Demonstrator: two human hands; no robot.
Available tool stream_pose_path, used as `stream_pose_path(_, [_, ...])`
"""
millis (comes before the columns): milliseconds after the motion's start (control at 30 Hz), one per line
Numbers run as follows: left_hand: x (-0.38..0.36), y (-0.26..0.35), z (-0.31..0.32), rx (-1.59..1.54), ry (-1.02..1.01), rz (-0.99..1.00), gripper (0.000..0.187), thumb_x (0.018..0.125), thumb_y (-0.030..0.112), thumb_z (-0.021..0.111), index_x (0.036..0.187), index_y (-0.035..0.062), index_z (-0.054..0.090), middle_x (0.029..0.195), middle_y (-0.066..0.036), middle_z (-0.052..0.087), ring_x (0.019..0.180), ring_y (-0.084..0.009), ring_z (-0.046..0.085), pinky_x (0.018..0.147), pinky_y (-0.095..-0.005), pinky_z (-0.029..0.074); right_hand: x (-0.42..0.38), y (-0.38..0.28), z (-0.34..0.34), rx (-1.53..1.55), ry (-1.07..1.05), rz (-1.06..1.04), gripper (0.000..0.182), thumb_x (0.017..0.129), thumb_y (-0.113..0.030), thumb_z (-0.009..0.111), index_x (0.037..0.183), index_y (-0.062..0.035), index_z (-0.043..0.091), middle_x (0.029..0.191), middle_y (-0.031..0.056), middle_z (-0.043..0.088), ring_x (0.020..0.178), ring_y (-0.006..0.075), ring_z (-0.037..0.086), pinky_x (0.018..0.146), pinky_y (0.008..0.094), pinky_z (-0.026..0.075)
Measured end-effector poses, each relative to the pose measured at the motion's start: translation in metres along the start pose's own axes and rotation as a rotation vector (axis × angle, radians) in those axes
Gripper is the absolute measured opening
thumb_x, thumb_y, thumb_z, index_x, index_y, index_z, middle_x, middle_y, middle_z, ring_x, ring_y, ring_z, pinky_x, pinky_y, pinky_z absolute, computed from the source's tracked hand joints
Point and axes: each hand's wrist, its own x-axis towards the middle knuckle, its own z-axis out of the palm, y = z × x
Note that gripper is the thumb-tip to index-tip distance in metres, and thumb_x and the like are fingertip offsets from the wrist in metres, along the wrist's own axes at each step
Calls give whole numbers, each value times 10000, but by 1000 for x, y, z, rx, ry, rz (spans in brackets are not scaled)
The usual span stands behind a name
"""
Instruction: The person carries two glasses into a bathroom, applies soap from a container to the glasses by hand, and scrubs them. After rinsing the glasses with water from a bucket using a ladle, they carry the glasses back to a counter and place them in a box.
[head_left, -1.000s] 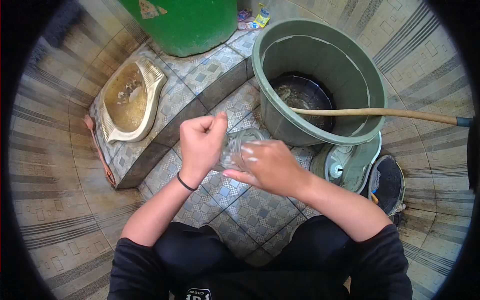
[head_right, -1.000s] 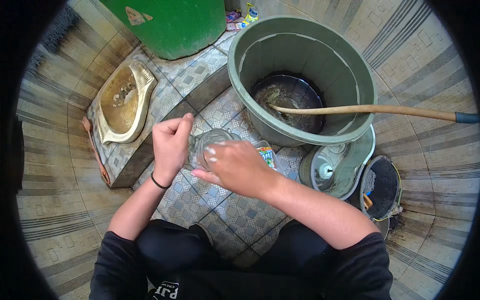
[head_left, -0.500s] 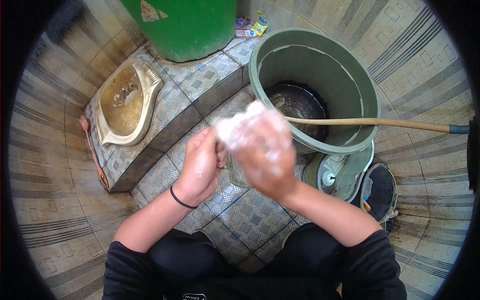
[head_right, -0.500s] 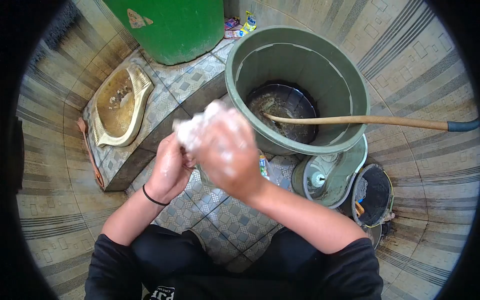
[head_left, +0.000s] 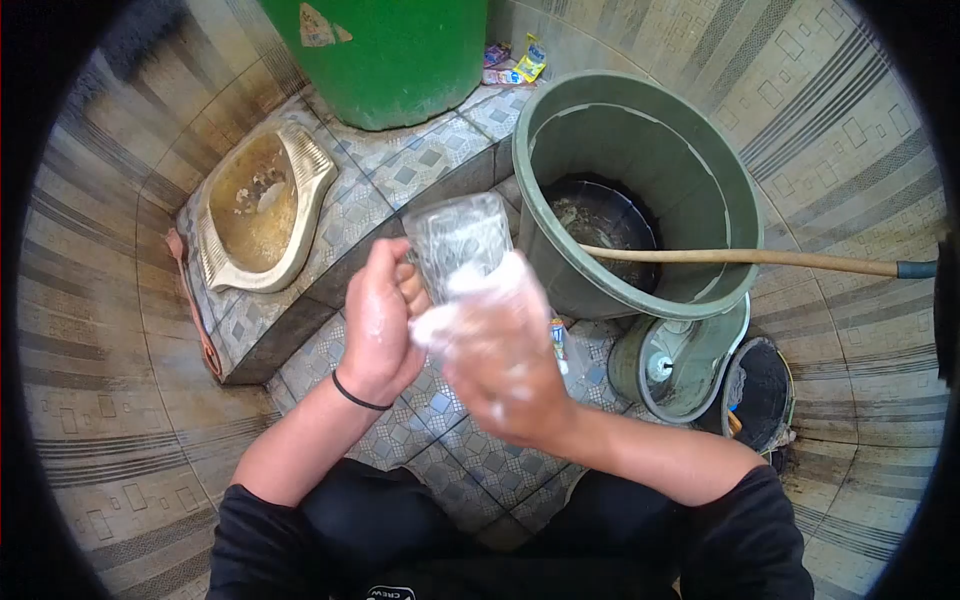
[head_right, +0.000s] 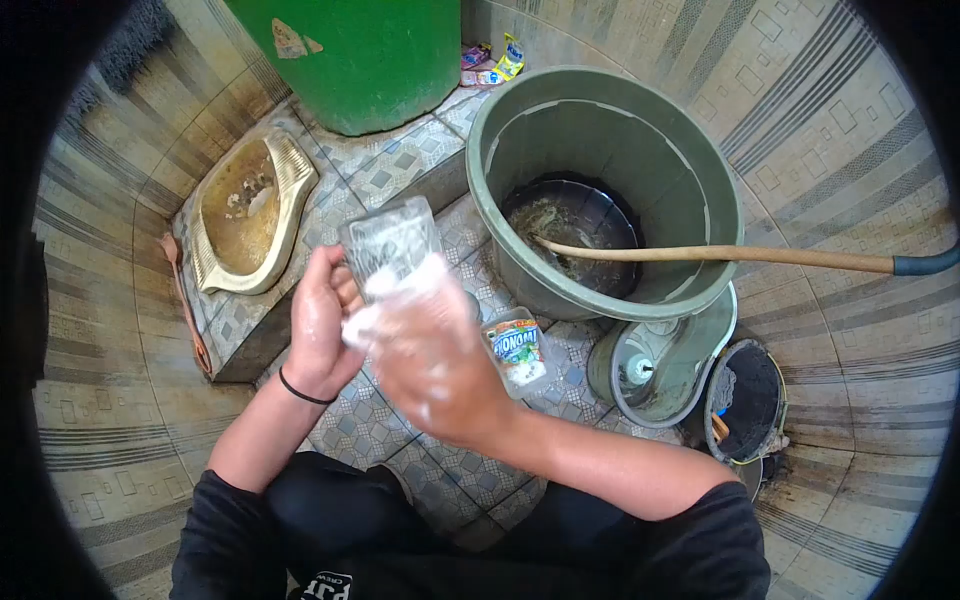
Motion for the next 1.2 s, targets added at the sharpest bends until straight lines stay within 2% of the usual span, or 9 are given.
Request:
stream_pose_path(233, [-16,-9,11,17,-112,-98,355,929,258,476,610,164,352,519,53,288,423,-81,272,414,-257,241,38,23,-3,-113,191,175,293,791,-91,624,1081,-67,662,1142,167,596,1151,380,521,1063,595,294])
stream_pose_path(300, [-18,-11,33,107,128,44,351,952,271,457,628,172,366,517,77,287,434,-67,279,430,-243,269,7,15,2,-209,68,74,296,795,-90,614,1086,-63,658,1179,185,572,1180,381,497,1064,594,294])
stream_pose_path(400, [-4,-4,8,51,-52,71,347,953,268,454,630,163,385,538,80,319,439,-61,283,430,-236,257,-11,18,5,-258,-68,-177,268,800,-65,592,1059,-26,649,1199,191,556,1193,382,482,1048,618,299])
stream_pose_path(567, [-17,-8,16,21,-224,-107,287,917,227,503,661,125,424,556,58,344,444,-66,301,408,-248,232,34,22,-7,-188,181,87,268,822,-67,587,1077,-11,646,1196,237,543,1167,448,478,1009,619,315])
stream_pose_path(667, [-8,-6,25,64,36,55,310,918,226,496,639,137,397,563,63,337,446,-61,290,412,-255,242,-16,9,9,-327,-125,16,307,840,-61,559,1130,39,584,1202,241,530,1125,493,476,1019,600,322])
stream_pose_path(833, [-13,5,18,43,-112,-134,374,942,273,484,615,193,322,502,80,236,414,-67,238,409,-243,246,26,25,-1,-252,146,-6,364,867,-107,581,1194,41,521,1174,257,532,1146,404,504,993,540,383])
stream_pose_path(900, [-10,5,15,32,-140,-172,379,941,277,487,611,195,320,500,81,248,406,-65,240,391,-239,236,18,15,3,227,352,601,468,892,-182,609,1271,32,437,1165,212,557,1145,314,524,985,452,414])
stream_pose_path(1033, [1,14,4,70,-282,-143,310,938,269,479,664,144,405,552,56,344,442,-55,331,396,-220,239,3,4,-1,1358,121,1115,626,856,-266,693,1315,1,363,1201,118,536,1066,161,548,944,309,433])
stream_pose_path(1200, [11,-22,7,285,-181,264,296,1003,281,380,1110,19,469,1008,-59,532,835,-109,533,695,-264,442,11,19,1,1176,5,874,637,769,-215,783,1254,-31,414,1133,64,575,1024,142,567,892,298,472])
